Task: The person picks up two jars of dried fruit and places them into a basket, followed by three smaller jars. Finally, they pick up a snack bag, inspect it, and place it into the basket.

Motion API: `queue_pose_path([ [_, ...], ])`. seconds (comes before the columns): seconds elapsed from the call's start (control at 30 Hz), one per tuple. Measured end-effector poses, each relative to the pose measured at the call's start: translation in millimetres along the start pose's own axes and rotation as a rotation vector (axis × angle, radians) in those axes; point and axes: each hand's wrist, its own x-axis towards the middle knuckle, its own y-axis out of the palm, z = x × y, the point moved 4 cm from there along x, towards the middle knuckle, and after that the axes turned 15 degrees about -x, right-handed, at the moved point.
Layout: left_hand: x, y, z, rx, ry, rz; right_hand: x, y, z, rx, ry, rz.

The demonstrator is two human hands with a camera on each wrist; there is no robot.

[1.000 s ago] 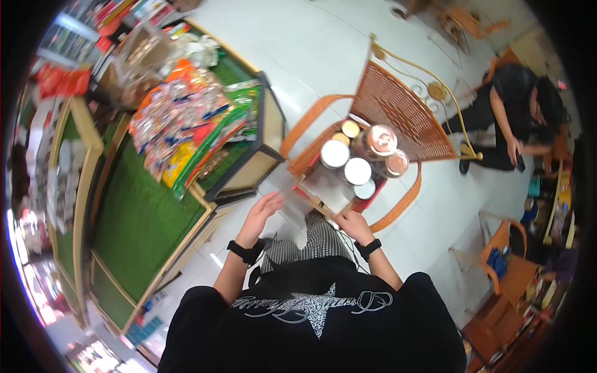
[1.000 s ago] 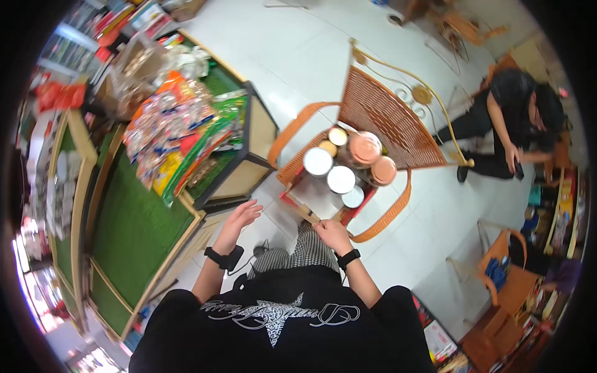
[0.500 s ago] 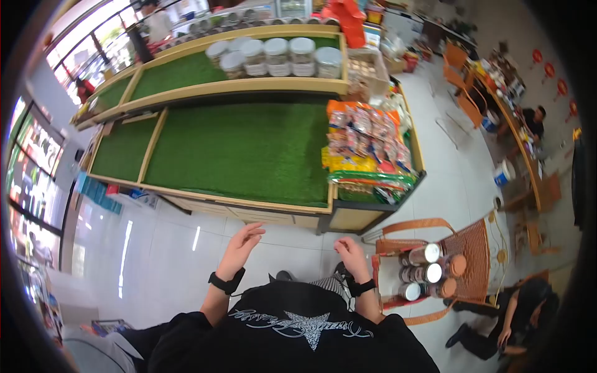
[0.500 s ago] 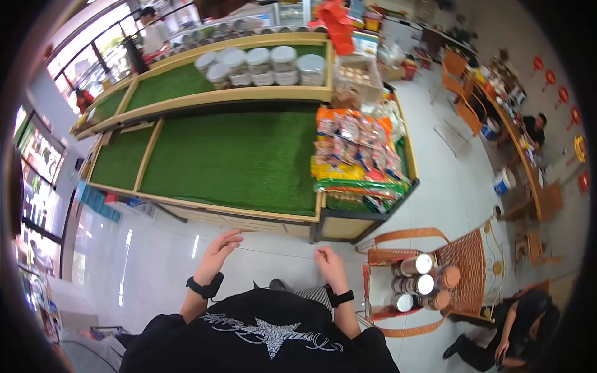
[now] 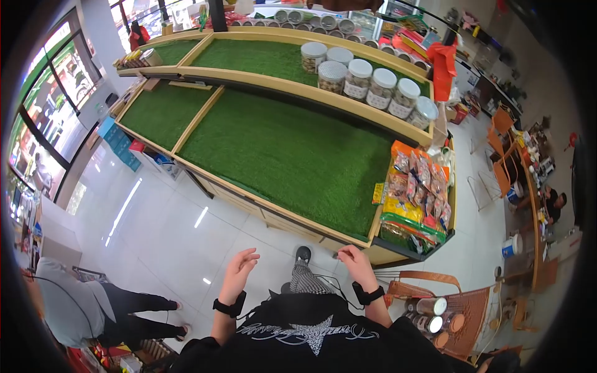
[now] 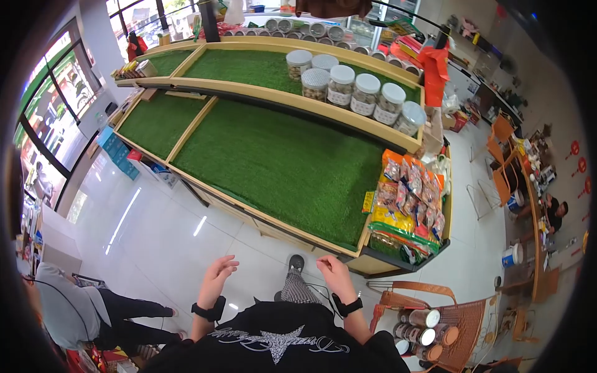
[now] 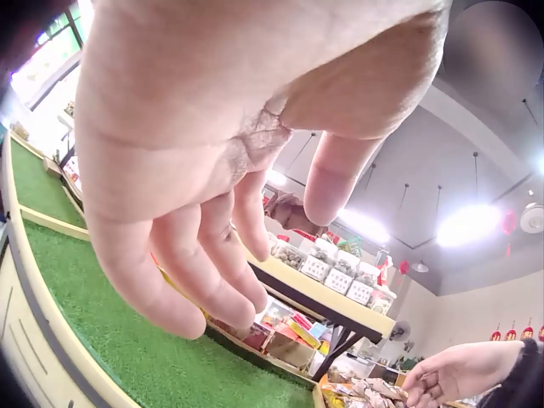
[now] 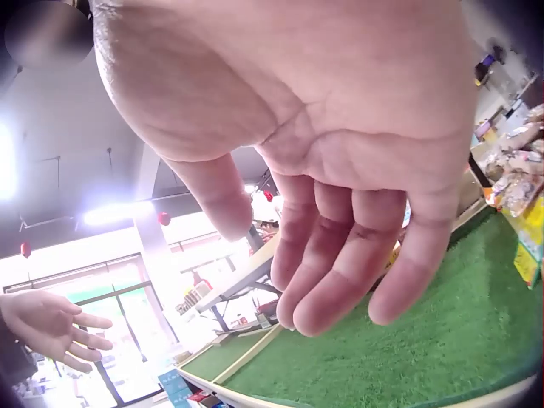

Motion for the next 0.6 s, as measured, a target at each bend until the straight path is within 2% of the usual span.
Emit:
queue_pose_path([
  [0.2,57.5,-2.6,-16.5,-0.028,0.065,0.003,68.9,7.8,17.2,0.056,-0.054,-0.018],
  [0.43,154.4,22.7,-61.9,0.024,0.121,0.053,160.9,-38.2,54.1,0.062,-0.153,-0.147],
  [0.6,201.1,35.9,-57.4,-0.035,0.056,0.078,205.7,-68.2,55.3,0.022,-0.148,-0.162],
])
